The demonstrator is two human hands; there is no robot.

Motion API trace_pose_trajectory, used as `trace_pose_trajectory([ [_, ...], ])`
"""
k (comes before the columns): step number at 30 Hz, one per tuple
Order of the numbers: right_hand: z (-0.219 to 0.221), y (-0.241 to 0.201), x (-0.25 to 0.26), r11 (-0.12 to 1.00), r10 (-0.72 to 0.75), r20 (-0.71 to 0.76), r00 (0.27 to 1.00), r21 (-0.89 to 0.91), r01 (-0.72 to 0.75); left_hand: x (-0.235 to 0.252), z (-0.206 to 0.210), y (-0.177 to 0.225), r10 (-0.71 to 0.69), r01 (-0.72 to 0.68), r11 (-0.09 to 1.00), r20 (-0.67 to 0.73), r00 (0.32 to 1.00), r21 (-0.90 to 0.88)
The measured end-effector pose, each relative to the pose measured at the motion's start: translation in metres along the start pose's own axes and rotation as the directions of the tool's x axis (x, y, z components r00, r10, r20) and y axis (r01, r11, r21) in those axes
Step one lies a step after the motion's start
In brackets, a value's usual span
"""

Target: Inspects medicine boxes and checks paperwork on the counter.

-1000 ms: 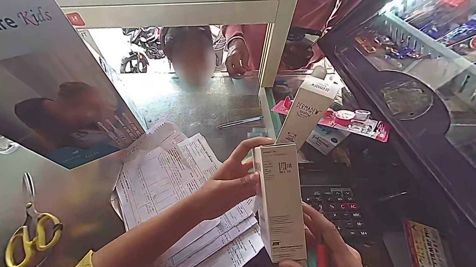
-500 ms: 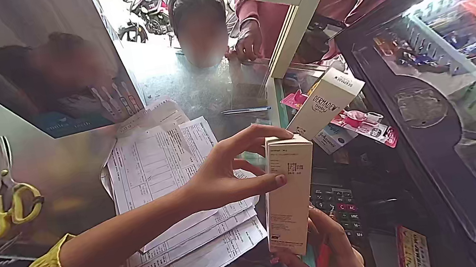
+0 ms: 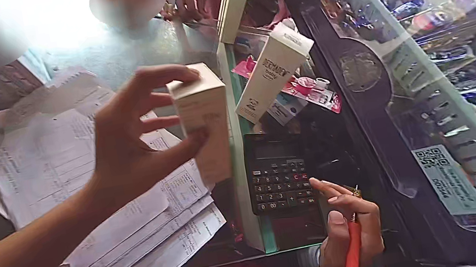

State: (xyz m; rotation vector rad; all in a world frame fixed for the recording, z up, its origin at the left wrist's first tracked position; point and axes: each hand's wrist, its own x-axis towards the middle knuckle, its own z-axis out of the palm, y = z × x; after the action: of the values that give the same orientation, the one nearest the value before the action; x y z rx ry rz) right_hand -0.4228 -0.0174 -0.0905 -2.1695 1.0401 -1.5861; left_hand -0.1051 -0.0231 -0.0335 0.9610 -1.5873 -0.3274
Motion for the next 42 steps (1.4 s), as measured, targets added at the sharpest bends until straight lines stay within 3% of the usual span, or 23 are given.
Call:
trace_pose_trajectory([
  [5,-0.012,0.014,-0.017,0.981,-0.01,0.044,0.999,-0.191,0.018,-0.002,-0.001,-0.017,-0.012,0.021,0.987,-0.056,0.998,0.158],
  [11,-0.007,0.005,-0.019,0.901,-0.036,0.147,0.989,-0.422,0.095,-0.002,0.002,-0.015,-0.018,0.019,0.983,-0.007,1.0,0.185],
  [17,0.0,-0.004,-0.009,0.95,-0.095,0.189,0.977,-0.277,0.146,-0.005,0.006,-0.014,-0.006,0.004,0.985,0.012,1.0,0.175],
  [22,0.012,-0.007,-0.01,0.942,-0.082,0.284,0.955,-0.29,0.167,-0.005,0.007,-0.015,-0.007,0.006,0.986,0.005,1.0,0.164],
  [26,0.007,-0.002,-0.001,0.939,-0.059,0.225,0.973,-0.318,0.131,-0.005,0.006,-0.014,-0.014,0.012,0.989,0.011,1.0,0.149],
  [29,0.008,0.002,0.0,0.927,-0.027,0.261,0.965,-0.355,0.122,-0.006,0.007,-0.014,-0.009,0.007,0.989,0.019,1.0,0.15],
  [34,0.005,-0.008,-0.005,0.955,-0.111,0.224,0.968,-0.247,0.167,-0.006,0.008,-0.014,-0.001,-0.001,0.99,0.017,1.0,0.141],
  [38,0.014,-0.013,-0.018,0.947,-0.139,0.318,0.938,-0.234,0.22,-0.006,0.008,-0.015,0.006,-0.009,0.99,0.017,1.0,0.14],
  [42,-0.005,-0.015,-0.011,0.944,-0.141,0.176,0.974,-0.273,0.186,-0.006,0.007,-0.015,-0.002,-0.001,0.989,0.021,1.0,0.148],
])
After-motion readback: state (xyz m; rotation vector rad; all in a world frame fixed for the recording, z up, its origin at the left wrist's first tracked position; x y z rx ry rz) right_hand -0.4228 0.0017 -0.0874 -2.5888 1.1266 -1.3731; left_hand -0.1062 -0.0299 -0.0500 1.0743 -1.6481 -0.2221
